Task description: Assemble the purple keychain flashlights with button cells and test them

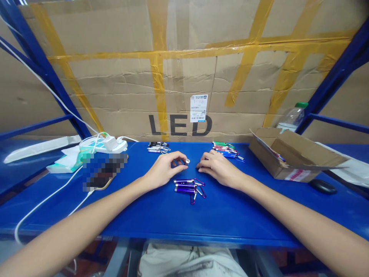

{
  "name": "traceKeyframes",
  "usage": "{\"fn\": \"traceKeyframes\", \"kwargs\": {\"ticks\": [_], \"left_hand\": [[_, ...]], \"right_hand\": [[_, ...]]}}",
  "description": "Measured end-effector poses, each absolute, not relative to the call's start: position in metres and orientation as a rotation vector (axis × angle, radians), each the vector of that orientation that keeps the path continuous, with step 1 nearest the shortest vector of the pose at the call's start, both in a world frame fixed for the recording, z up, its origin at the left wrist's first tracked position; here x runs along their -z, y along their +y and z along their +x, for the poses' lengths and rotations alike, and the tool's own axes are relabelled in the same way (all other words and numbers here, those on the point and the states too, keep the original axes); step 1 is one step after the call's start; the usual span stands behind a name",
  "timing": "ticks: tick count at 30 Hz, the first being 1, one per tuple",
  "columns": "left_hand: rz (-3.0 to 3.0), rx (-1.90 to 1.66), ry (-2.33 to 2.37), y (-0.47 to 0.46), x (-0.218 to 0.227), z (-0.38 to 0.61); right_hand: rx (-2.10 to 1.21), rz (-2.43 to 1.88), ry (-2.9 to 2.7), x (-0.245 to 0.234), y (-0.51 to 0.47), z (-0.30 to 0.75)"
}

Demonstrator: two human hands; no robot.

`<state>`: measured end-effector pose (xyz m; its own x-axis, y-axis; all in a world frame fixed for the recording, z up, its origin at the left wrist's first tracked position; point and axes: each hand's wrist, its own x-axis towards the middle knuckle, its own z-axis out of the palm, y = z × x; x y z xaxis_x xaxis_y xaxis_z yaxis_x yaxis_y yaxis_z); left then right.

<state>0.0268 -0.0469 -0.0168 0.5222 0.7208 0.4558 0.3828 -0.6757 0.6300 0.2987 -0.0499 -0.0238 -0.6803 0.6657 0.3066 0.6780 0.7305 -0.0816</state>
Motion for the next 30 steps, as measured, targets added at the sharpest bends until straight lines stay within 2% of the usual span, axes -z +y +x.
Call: {"fn": "traceKeyframes", "kwargs": {"ticks": [14, 30], "left_hand": [[2.322, -0.913, 0.912, -0.049, 0.016, 0.027], [2.31, -0.812, 0.94, -0.047, 0.018, 0.025]], "right_hand": [[-0.153, -1.008, -2.592, 0.018, -0.057, 0.295], [-0.165, -0.983, -2.653, 0.018, -0.057, 0.296]]}}
